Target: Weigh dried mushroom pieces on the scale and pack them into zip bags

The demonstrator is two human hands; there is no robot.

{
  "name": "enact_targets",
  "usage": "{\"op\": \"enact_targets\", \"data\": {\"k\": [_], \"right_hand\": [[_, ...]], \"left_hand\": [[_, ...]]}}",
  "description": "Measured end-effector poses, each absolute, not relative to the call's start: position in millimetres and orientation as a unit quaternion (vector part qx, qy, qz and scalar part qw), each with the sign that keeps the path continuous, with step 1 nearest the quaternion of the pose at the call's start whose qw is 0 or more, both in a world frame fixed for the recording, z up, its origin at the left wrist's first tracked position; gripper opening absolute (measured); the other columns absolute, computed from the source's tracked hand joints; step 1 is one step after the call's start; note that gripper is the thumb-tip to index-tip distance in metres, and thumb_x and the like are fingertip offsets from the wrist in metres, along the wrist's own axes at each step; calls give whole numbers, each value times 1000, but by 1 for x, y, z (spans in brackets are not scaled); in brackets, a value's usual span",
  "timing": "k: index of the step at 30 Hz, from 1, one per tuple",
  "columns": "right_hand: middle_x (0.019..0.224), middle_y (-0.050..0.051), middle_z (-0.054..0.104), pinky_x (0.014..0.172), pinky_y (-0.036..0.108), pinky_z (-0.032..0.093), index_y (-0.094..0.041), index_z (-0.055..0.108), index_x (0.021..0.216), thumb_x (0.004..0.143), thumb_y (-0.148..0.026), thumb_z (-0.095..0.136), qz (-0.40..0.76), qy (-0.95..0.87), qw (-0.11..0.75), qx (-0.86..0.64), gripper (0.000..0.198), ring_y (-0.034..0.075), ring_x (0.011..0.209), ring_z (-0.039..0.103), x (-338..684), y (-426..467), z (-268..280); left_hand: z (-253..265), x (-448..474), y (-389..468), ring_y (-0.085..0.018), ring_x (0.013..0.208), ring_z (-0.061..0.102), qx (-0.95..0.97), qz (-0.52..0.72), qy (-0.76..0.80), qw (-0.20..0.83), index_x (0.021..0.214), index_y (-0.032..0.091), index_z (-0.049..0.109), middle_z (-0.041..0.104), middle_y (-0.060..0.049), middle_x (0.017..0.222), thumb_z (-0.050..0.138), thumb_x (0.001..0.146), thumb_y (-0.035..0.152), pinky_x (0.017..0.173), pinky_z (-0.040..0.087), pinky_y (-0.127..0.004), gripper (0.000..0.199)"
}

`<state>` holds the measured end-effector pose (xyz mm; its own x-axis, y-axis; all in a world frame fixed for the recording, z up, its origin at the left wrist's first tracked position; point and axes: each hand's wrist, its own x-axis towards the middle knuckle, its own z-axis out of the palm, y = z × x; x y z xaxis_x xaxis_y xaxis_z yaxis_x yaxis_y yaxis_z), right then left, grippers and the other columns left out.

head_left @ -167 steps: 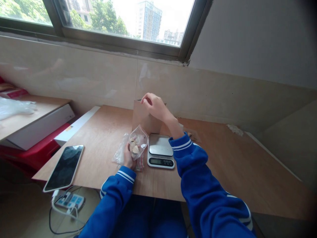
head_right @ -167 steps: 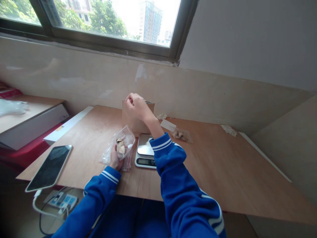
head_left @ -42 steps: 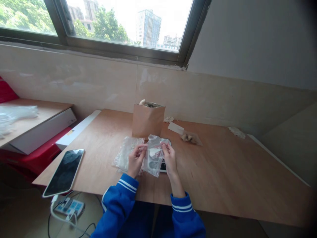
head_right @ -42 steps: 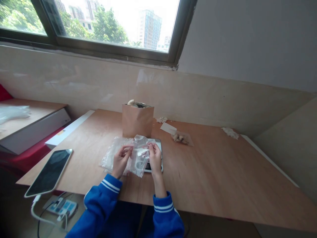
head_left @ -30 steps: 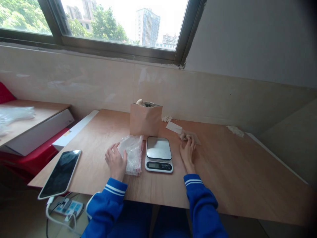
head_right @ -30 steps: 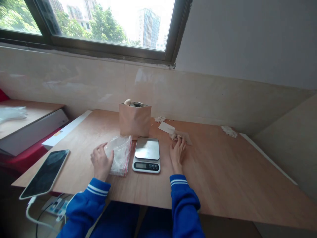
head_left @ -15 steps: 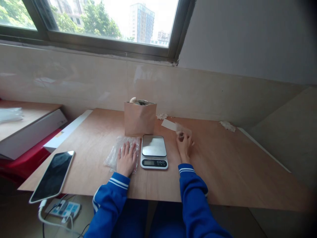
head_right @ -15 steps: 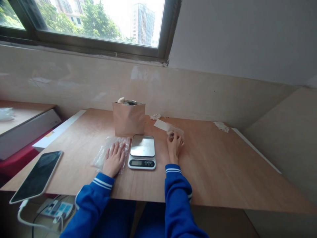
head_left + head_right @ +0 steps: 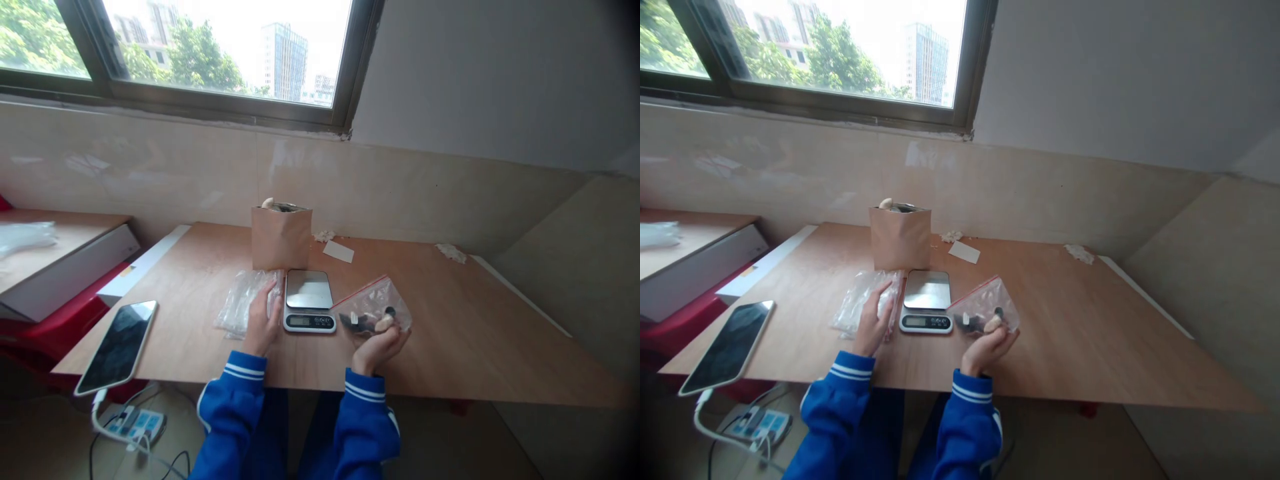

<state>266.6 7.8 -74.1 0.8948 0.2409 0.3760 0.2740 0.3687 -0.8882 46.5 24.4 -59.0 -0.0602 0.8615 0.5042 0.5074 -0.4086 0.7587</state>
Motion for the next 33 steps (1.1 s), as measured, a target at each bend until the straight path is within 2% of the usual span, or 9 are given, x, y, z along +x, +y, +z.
{"op": "enact_targets", "data": {"k": [4, 7, 9, 11, 13, 16, 19, 27, 33], "right_hand": [[91, 4, 63, 63, 27, 47, -20, 56, 98, 88, -48, 39, 140, -280, 781, -540, 35, 18, 78, 61, 234, -14, -57], [86, 5, 64, 61, 27, 47, -19, 55, 98, 88, -54, 41, 271, -329, 727, -539, 39, 17, 71, 61, 219, -19, -41], [96, 7, 62, 67, 29, 50, -20, 50, 105, 87, -54, 47, 275, -350, 708, -548, 39, 18, 79, 61, 212, -21, -33], [111, 10, 57, 76, 32, 51, -21, 45, 112, 84, -52, 55, 230, -370, 702, -564, 42, 20, 93, 60, 205, -25, -26], [117, 11, 54, 81, 33, 50, -23, 45, 112, 84, -49, 60, 216, -413, 683, -562, 42, 20, 98, 57, 197, -30, -19], [107, 7, 60, 80, 32, 52, -23, 53, 105, 90, -46, 54, 309, -521, 621, -498, 27, 18, 92, 59, 185, -39, -9], [99, 4, 63, 77, 30, 53, -23, 59, 99, 91, -45, 54, 356, -557, 594, -458, 24, 18, 89, 60, 178, -43, -3], [87, 4, 66, 73, 28, 52, -20, 66, 92, 95, -43, 49, 362, -560, 598, -446, 30, 17, 79, 62, 185, -46, 0], [97, 6, 71, 81, 31, 52, -21, 73, 97, 90, -42, 56, 392, -569, 575, -439, 28, 21, 90, 66, 188, -47, 4]], "left_hand": [[-24, 72, -8, -20, 102, 60, 706, 482, 429, 290, 126, 23, 52, 60, -9, 120, 53, 91, 38, 88, 48, -34, 38], [-12, 81, -19, -12, 68, 53, 696, 472, 423, 337, 92, 18, 57, 58, -2, 83, 56, 90, 39, 64, 43, -25, 21], [-9, 82, -22, -9, 57, 44, 657, 497, 415, 386, 78, 19, 49, 47, 4, 67, 53, 91, 40, 56, 37, -22, 26], [-8, 82, -24, -8, 51, 38, 601, 524, 396, 456, 78, 20, 43, 39, 7, 60, 50, 93, 43, 51, 34, -21, 28], [-6, 83, -26, -7, 50, 39, 554, 549, 383, 494, 81, 21, 42, 39, 7, 61, 50, 93, 44, 50, 34, -20, 27], [-2, 86, -30, -9, 68, 52, 529, 583, 380, 486, 86, 20, 48, 50, 3, 75, 53, 91, 43, 64, 44, -21, 24], [2, 88, -33, -13, 79, 56, 509, 596, 376, 495, 87, 20, 50, 54, 0, 83, 45, 94, 47, 74, 48, -25, 28], [4, 85, -34, -11, 70, 49, 563, 572, 392, 449, 85, 19, 49, 49, 1, 78, 49, 93, 46, 65, 43, -24, 28], [3, 83, -30, -12, 66, 44, 594, 546, 440, 393, 79, 21, 42, 43, 3, 72, 47, 94, 44, 61, 38, -24, 28]]}}
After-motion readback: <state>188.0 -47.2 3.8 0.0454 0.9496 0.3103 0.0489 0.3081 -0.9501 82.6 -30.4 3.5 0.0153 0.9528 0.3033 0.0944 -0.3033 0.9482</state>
